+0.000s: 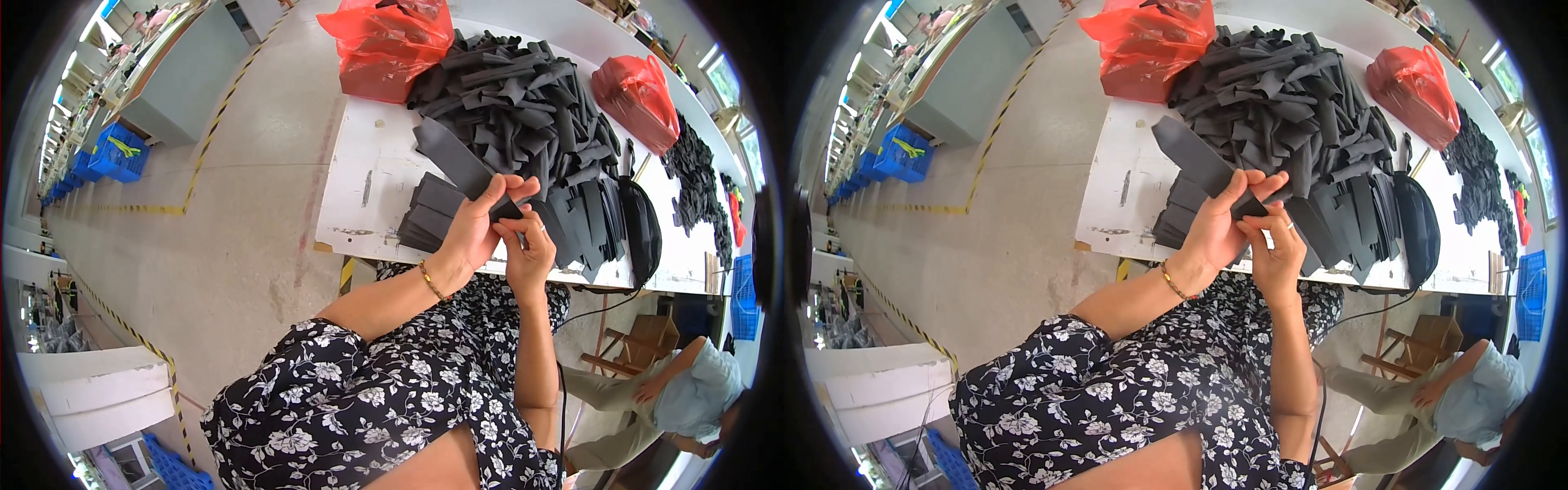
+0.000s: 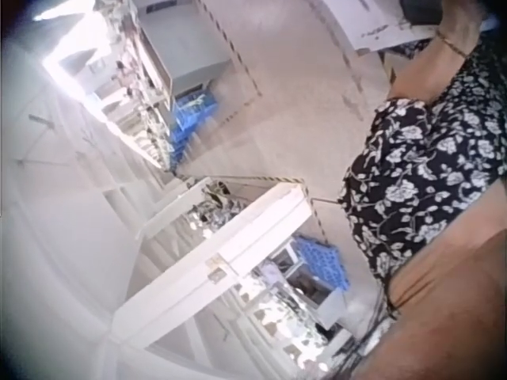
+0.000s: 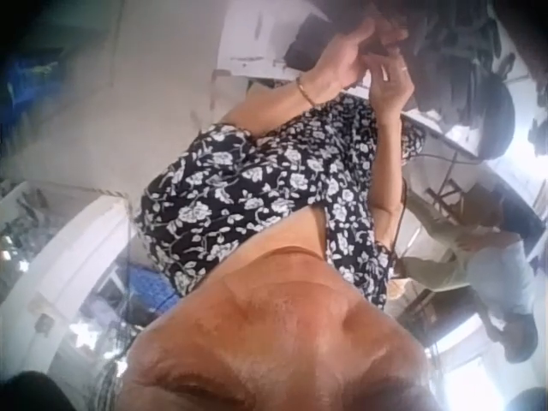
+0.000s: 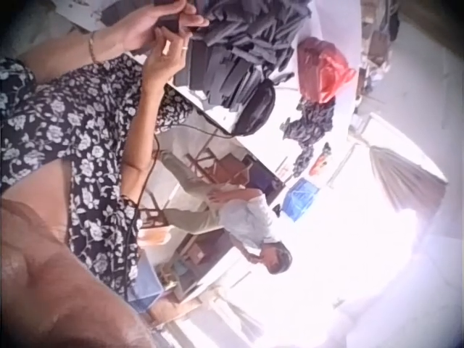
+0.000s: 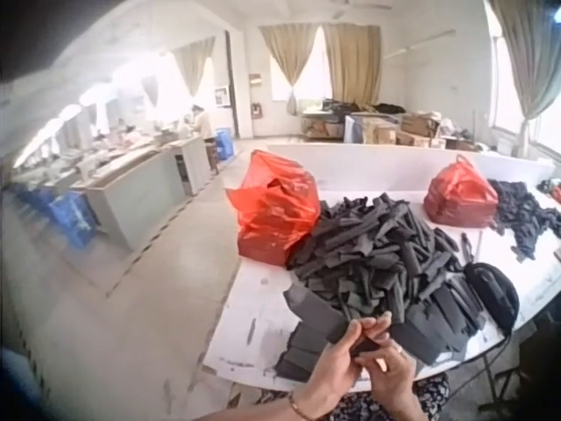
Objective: Sorting and stacking small gray rectangular components on a factory workbench.
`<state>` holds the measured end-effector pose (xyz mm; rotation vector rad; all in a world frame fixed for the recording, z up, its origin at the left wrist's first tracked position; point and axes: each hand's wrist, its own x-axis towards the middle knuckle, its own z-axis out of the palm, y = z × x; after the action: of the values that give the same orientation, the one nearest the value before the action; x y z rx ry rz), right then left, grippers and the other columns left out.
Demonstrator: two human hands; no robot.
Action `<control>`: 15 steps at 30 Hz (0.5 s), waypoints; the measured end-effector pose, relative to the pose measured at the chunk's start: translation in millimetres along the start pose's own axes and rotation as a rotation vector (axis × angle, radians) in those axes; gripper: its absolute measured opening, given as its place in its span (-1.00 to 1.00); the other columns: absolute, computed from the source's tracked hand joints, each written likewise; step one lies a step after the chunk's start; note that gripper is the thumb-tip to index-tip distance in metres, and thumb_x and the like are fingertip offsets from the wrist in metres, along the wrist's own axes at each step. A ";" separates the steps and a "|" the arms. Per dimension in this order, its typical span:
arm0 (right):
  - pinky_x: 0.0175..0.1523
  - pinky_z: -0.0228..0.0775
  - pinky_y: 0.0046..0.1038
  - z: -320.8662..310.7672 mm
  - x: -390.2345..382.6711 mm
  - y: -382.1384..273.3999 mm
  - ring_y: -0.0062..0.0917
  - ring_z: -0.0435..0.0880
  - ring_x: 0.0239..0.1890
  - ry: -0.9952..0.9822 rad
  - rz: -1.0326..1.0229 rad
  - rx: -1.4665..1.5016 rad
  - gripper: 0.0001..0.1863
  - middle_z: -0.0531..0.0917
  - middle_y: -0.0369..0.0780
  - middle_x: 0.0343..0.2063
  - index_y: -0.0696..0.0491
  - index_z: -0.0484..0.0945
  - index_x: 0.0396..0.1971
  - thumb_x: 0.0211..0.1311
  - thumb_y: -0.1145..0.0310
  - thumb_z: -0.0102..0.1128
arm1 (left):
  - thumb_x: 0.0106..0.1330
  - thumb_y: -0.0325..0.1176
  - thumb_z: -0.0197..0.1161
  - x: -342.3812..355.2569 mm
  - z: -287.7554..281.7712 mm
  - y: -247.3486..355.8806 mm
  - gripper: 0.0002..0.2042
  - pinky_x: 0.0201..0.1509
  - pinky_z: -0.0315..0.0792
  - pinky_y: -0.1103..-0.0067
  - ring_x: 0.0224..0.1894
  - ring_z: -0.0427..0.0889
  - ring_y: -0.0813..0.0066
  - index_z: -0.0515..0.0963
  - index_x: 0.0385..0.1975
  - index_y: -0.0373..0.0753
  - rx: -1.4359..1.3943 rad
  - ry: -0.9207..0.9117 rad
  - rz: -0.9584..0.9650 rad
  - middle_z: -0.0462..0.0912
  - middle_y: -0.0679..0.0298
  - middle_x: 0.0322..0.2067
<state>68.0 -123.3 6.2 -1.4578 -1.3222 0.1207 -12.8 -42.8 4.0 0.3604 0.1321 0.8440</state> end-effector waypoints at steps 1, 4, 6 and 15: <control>-0.10 0.41 -0.54 -0.7 -0.9 0.2 -0.60 0.57 -0.26 -0.015 0.030 0.013 -0.89 0.63 -0.26 -0.37 0.19 0.58 -0.44 0.04 0.64 0.34 | 0.37 -0.07 0.19 -1.8 -0.7 0.7 -0.67 0.12 0.41 0.40 0.03 0.58 0.36 0.55 -0.14 -0.24 -0.013 0.014 -0.045 0.64 0.09 -0.04; -0.16 0.38 -0.60 -6.3 0.5 2.9 -0.64 0.54 -0.29 -0.081 0.014 0.033 -0.91 0.59 -0.29 -0.40 0.19 0.56 -0.44 0.08 0.67 0.28 | 0.36 -0.09 0.22 -1.2 1.7 11.2 -0.65 0.11 0.45 0.38 0.00 0.60 0.29 0.54 -0.09 -0.26 -0.009 0.042 -0.083 0.63 0.07 -0.05; -0.26 0.37 -0.58 -8.4 -4.0 4.9 -0.60 0.51 -0.45 -0.088 0.258 0.173 -0.88 0.56 -0.28 -0.49 0.19 0.55 -0.46 0.05 0.64 0.33 | 0.37 -0.13 0.21 7.2 3.4 25.9 -0.65 0.12 0.47 0.37 -0.02 0.61 0.28 0.52 -0.05 -0.28 -0.061 0.119 0.043 0.64 0.09 -0.09; -0.35 0.33 -0.69 -3.9 -2.1 0.6 -0.70 0.52 -0.44 -0.036 0.177 0.264 -0.91 0.54 -0.29 -0.41 0.21 0.55 -0.42 0.13 0.63 0.30 | 0.43 -0.12 0.12 8.8 7.6 19.2 -0.66 0.07 0.51 0.40 -0.18 0.67 0.30 0.52 -0.10 -0.32 0.026 0.116 0.200 0.65 0.21 -0.30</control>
<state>70.3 -127.2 6.0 -1.3481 -1.1554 0.4229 -18.6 -26.5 18.3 0.3525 0.2175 1.0626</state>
